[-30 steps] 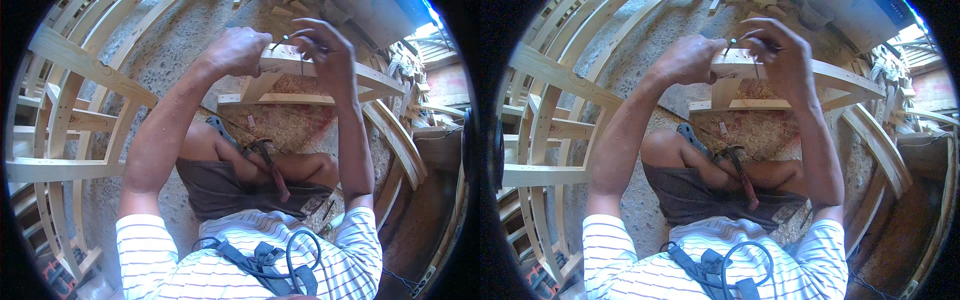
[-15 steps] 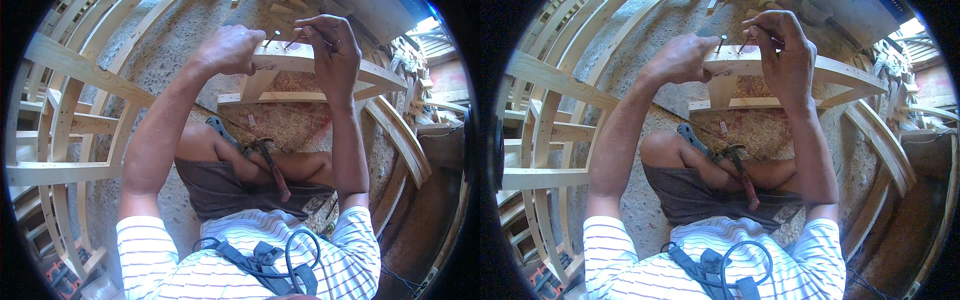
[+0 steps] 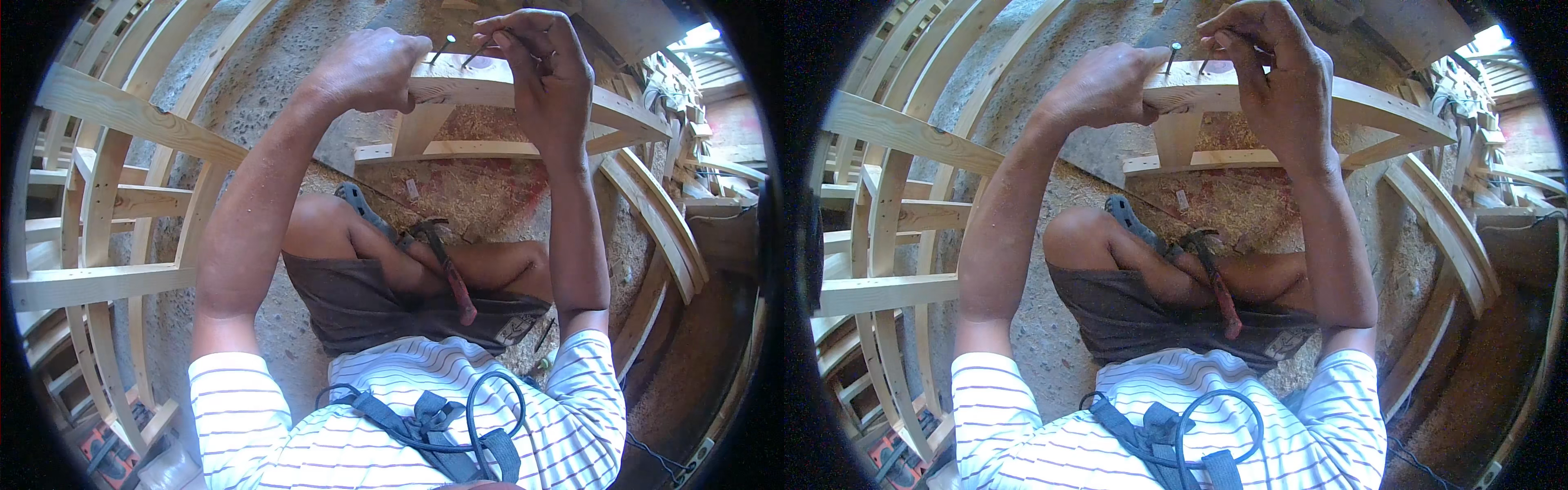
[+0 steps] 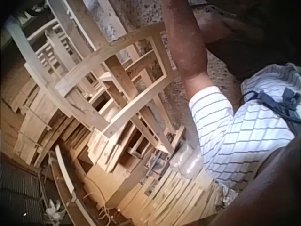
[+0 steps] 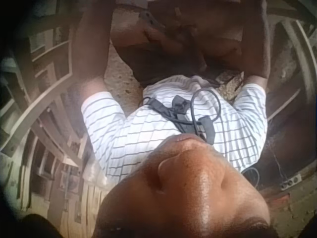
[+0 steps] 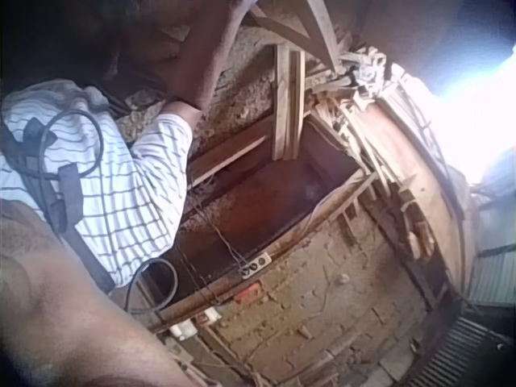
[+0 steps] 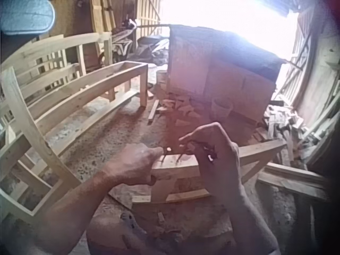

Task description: Assembling a wooden furniture frame by applying wood glue to joints and hammering nails to secure them.

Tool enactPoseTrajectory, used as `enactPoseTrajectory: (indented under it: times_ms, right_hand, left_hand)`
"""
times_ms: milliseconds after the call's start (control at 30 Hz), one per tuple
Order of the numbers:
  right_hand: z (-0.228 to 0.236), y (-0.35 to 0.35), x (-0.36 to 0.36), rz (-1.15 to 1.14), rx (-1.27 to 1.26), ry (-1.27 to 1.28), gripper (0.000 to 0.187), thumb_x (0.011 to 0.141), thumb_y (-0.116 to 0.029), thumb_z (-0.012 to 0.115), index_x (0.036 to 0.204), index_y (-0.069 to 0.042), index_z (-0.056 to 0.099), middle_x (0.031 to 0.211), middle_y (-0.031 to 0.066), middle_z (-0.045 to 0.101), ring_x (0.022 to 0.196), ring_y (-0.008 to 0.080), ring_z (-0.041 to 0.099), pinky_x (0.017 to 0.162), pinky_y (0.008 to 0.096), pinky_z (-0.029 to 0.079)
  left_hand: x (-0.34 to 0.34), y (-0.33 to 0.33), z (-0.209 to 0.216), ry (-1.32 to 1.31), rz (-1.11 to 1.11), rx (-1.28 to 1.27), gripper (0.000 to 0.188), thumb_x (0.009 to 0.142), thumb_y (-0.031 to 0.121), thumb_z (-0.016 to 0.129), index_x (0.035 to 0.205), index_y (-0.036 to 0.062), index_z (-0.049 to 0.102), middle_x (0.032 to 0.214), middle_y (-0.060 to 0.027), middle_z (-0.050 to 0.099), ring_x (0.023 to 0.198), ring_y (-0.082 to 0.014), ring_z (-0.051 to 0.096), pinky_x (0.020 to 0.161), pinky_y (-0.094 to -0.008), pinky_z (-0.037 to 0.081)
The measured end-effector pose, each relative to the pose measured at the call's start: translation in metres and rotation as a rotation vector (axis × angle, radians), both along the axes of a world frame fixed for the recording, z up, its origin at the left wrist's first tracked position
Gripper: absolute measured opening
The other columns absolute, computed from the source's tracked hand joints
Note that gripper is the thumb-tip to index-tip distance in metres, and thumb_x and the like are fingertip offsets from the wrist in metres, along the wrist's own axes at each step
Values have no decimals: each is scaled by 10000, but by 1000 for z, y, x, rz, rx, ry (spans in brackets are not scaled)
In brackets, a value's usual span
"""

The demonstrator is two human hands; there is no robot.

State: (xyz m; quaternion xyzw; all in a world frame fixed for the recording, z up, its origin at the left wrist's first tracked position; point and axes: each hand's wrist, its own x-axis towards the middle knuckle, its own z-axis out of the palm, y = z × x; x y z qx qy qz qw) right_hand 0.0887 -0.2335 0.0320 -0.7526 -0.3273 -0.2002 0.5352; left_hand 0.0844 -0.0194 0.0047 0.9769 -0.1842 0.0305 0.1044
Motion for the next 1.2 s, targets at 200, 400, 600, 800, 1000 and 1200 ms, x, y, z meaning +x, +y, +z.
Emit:
enactPoseTrajectory:
  times_ms: [200,400,600,800,1000,1200]
  right_hand:
    - [-3,1,3,0,43,11,125,963,-24,640,1061,-8,565,973,133,719,915,230,738,803,364,607]
    - [-37,0,3,-76,-245,-127,94,981,-24,641,1075,-33,638,1079,95,761,986,194,745,861,301,582]
    - [-48,-25,-4,-229,-305,-539,143,935,-26,667,1073,-51,640,1023,135,738,949,325,728,787,370,584]
    - [-206,-78,-110,-282,-977,515,412,895,-293,733,1215,-42,667,1162,207,682,1056,390,666,898,449,521]
    - [-276,-54,-189,-313,-1021,172,652,879,-528,687,1299,-32,633,1269,264,636,1124,463,632,953,508,515]
    - [-227,-50,-170,-169,-1118,692,811,835,-691,654,1297,-24,647,1259,308,642,1112,411,667,1018,567,462]
  left_hand:
    - [-2,-1,5,12,5,17,511,675,204,865,1112,85,627,959,-182,732,951,-372,709,846,-491,557]
    - [-1,-1,3,-5,-19,-3,510,691,193,864,1131,85,630,985,-186,733,956,-378,711,865,-485,557]
    - [3,5,3,4,-42,-6,517,682,215,871,1129,89,644,990,-187,732,962,-379,707,871,-481,556]
    - [16,0,23,62,-84,104,486,714,276,826,1080,26,627,979,-221,705,982,-386,698,837,-484,555]
    - [15,15,28,158,-219,81,511,687,222,771,1114,9,587,1031,-247,679,1028,-414,652,880,-466,510]
    - [11,10,29,287,-177,31,528,703,223,776,1155,14,600,1065,-237,689,1044,-393,661,893,-455,514]
